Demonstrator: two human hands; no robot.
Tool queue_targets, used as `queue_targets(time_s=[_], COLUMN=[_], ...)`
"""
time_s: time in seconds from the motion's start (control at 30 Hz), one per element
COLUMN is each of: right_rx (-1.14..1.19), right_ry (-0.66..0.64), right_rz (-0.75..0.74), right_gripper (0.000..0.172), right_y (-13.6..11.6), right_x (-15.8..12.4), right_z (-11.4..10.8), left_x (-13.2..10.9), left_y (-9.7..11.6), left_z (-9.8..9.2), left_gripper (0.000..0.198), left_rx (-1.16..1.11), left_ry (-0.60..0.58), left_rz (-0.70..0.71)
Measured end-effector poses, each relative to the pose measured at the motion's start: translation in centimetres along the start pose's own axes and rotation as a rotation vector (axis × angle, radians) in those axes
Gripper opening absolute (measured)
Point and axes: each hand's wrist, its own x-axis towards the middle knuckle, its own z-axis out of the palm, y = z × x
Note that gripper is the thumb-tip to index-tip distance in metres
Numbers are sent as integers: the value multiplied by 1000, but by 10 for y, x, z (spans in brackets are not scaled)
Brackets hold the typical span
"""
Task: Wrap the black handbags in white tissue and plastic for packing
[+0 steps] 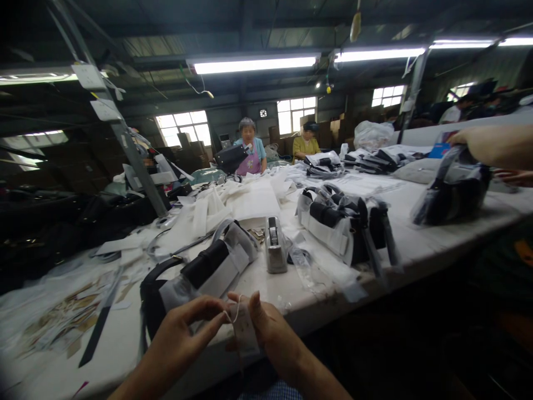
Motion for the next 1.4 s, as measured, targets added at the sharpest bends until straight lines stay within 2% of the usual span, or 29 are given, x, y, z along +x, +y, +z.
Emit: queue_targets(time_s=[0.1,0.23,0.37,0.5,0.57,0.67,0.73,0.9,1.0,1.17,1.3,1.4], right_rx=[-101,-199,-81,82,148,246,275,223,194,359,388,397], right_ry=[-55,-50,-9,-61,-1,183,225,162,100,-82,-126,-150], right_rz=[-24,-130,-45,-21,-4,20,29,-25,-60,-76,-47,-33], right_gripper=[61,48,38,37,35,29,28,32,31,37,32,32], right_y=[-3,-6,-7,-4,-1,4,7,11,12,14,16,20], right_x=[-6,-8,-10,-9,-7,-4,-3,-3,1,16,24,25], right_z=[5,14,12,1,-3,-5,-4,0,3,17,29,29], left_x=[0,1,0,-1,-1,1,4,13,19,27,30,30], left_y=[5,10,13,16,15,12,12,19,22,29,30,25], left_z=[-4,-7,-8,-9,-10,-10,-9,-8,-13,-23,-22,-21], left_gripper=[20,19,23,24,22,19,19,25,21,17,14,16], left_rx=[-30,-148,-378,-609,-669,-712,-759,-932,-966,-1118,-1213,-1188], left_ry=[-48,-58,-60,-60,-63,-22,5,85,126,130,62,94], left_rz=[-16,-27,-92,-197,-209,-200,-212,-277,-290,-305,-315,-288])
